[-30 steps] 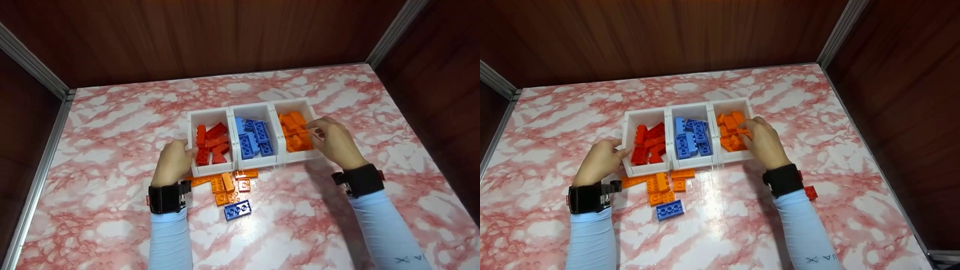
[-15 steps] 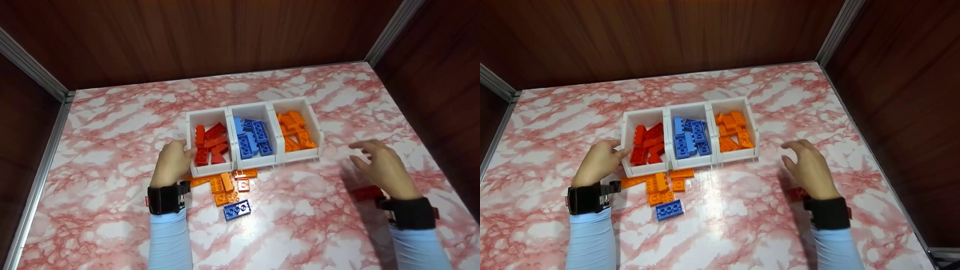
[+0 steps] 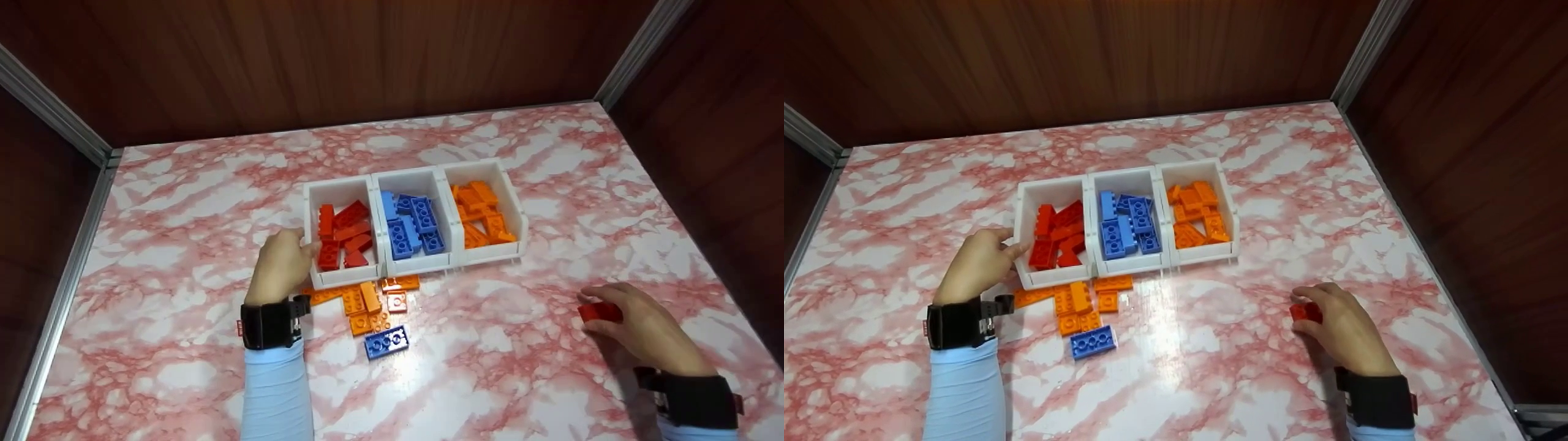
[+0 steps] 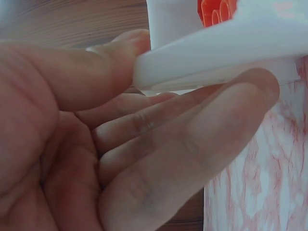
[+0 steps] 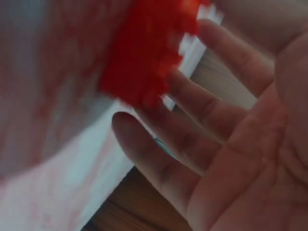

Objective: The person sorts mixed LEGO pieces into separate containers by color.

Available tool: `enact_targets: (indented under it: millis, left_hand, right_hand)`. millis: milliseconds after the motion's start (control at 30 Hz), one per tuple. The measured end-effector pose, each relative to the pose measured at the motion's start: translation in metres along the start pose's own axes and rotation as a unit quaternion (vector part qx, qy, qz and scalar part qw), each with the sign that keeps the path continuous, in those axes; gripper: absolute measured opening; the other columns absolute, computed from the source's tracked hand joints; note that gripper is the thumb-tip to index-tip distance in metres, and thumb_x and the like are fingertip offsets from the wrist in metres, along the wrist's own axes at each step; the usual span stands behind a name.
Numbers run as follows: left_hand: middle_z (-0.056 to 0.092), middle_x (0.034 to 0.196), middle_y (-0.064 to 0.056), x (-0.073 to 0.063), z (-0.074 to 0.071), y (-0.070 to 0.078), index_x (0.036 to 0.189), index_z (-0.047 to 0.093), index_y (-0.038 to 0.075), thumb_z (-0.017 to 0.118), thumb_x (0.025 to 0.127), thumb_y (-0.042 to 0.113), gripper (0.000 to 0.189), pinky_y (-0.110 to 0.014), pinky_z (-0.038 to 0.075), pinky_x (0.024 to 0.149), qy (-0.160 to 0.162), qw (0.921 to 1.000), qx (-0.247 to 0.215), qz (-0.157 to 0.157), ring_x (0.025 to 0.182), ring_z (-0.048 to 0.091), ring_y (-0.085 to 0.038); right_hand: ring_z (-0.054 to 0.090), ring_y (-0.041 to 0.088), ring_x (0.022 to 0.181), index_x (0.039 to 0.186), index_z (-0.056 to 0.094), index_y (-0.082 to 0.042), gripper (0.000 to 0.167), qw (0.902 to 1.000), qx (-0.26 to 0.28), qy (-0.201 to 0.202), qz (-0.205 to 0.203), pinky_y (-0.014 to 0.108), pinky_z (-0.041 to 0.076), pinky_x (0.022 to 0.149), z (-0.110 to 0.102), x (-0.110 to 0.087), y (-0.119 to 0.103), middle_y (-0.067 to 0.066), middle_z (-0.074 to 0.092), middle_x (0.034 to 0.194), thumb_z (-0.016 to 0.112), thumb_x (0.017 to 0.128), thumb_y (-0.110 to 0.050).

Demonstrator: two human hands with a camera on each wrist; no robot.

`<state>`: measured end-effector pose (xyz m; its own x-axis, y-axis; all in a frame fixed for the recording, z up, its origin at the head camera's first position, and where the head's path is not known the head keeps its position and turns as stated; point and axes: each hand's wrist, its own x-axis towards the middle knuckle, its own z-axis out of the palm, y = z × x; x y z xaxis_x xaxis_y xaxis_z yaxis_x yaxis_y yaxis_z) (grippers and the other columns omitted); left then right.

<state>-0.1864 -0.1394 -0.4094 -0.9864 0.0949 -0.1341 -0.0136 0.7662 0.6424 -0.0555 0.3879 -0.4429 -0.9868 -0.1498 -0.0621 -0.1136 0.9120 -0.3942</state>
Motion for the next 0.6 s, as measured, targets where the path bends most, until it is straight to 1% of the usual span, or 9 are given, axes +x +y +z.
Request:
enact_targets:
  millis: [33, 167, 233, 333, 367, 400, 500, 533, 600]
  left_hand:
    - [0.065, 0.115, -0.025, 0.0, 0.0, 0.0, 0.127, 0.059, -0.012, 0.059, 0.1, 0.018, 0.04, -0.047, 0.049, 0.089, 0.003, 1.0, 0.002, 0.003, 0.097, 0.062, -0.034]
    - [0.065, 0.113, -0.025, 0.0, 0.001, 0.001, 0.126, 0.059, -0.012, 0.059, 0.1, 0.018, 0.039, -0.048, 0.049, 0.09, 0.003, 1.0, 0.003, 0.004, 0.097, 0.062, -0.035]
    - [0.063, 0.12, -0.026, 0.0, 0.001, 0.001, 0.129, 0.057, -0.012, 0.059, 0.1, 0.018, 0.042, -0.049, 0.048, 0.094, -0.001, 1.0, 0.001, 0.0, 0.101, 0.061, -0.036]
    - [0.063, 0.119, -0.026, 0.001, 0.001, 0.002, 0.129, 0.057, -0.012, 0.058, 0.101, 0.018, 0.042, -0.049, 0.048, 0.094, -0.002, 1.0, -0.002, -0.003, 0.101, 0.061, -0.036]
    - [0.062, 0.122, -0.026, 0.001, 0.001, 0.002, 0.13, 0.056, -0.012, 0.058, 0.101, 0.018, 0.043, -0.049, 0.047, 0.095, -0.002, 1.0, -0.003, -0.003, 0.104, 0.061, -0.036]
    - [0.06, 0.126, -0.027, 0.001, 0.001, 0.002, 0.131, 0.055, -0.013, 0.058, 0.101, 0.019, 0.044, -0.05, 0.046, 0.098, -0.002, 1.0, -0.004, -0.004, 0.109, 0.06, -0.037]
    - [0.058, 0.13, -0.028, 0.001, 0.0, 0.002, 0.133, 0.053, -0.013, 0.058, 0.101, 0.019, 0.045, -0.05, 0.044, 0.1, -0.005, 0.9999, -0.008, -0.008, 0.114, 0.058, -0.039]
    - [0.057, 0.131, -0.028, 0.001, -0.001, 0.002, 0.133, 0.053, -0.013, 0.058, 0.101, 0.019, 0.046, -0.05, 0.044, 0.1, -0.006, 0.9999, -0.008, -0.009, 0.114, 0.058, -0.038]
    - [0.058, 0.129, -0.027, 0.0, -0.001, 0.001, 0.133, 0.054, -0.012, 0.058, 0.101, 0.019, 0.045, -0.05, 0.045, 0.098, -0.007, 0.9999, -0.008, -0.012, 0.11, 0.059, -0.037]
  right_hand:
    - [0.057, 0.04, 0.109, 0.128, 0.065, -0.009, 0.054, 1.0, 0.001, 0.002, 0.001, 0.059, 0.045, 0.087, 0.001, 0.0, 0.0, 0.018, 0.06, 0.12, 0.081, 0.082, -0.033]
    - [0.06, 0.036, 0.099, 0.119, 0.067, -0.008, 0.044, 1.0, 0.001, 0.008, 0.004, 0.055, 0.05, 0.081, 0.004, -0.001, -0.001, 0.017, 0.06, 0.114, 0.081, 0.083, -0.03]
    - [0.06, 0.034, 0.095, 0.114, 0.068, -0.007, 0.038, 0.9999, 0.002, 0.014, 0.001, 0.053, 0.051, 0.078, 0.004, 0.0, -0.002, 0.017, 0.06, 0.111, 0.082, 0.083, -0.024]
    - [0.061, 0.034, 0.092, 0.112, 0.068, -0.005, 0.035, 0.9991, 0.001, 0.042, -0.005, 0.052, 0.052, 0.076, 0.002, 0.003, -0.01, 0.018, 0.06, 0.109, 0.082, 0.081, -0.016]
    - [0.062, 0.034, 0.092, 0.111, 0.069, -0.005, 0.035, 0.9983, 0.0, 0.057, -0.01, 0.051, 0.052, 0.076, 0.002, 0.006, -0.014, 0.017, 0.06, 0.109, 0.082, 0.081, -0.015]
    - [0.062, 0.034, 0.092, 0.112, 0.069, -0.004, 0.035, 0.9971, 0.003, 0.073, -0.018, 0.05, 0.052, 0.075, 0.001, 0.008, -0.018, 0.017, 0.06, 0.11, 0.082, 0.08, -0.013]
    - [0.063, 0.03, 0.094, 0.112, 0.069, -0.005, 0.037, 0.9913, 0.004, 0.121, -0.052, 0.047, 0.052, 0.076, -0.002, 0.019, -0.037, 0.014, 0.06, 0.112, 0.083, 0.079, -0.012]
    - [0.063, 0.028, 0.094, 0.112, 0.07, -0.006, 0.038, 0.9886, 0.002, 0.135, -0.065, 0.046, 0.051, 0.077, -0.003, 0.025, -0.045, 0.011, 0.061, 0.113, 0.084, 0.078, -0.012]
    - [0.063, 0.028, 0.096, 0.113, 0.07, -0.005, 0.039, 0.9829, 0.013, 0.156, -0.097, 0.046, 0.051, 0.08, -0.005, 0.037, -0.061, 0.01, 0.061, 0.114, 0.085, 0.077, -0.011]
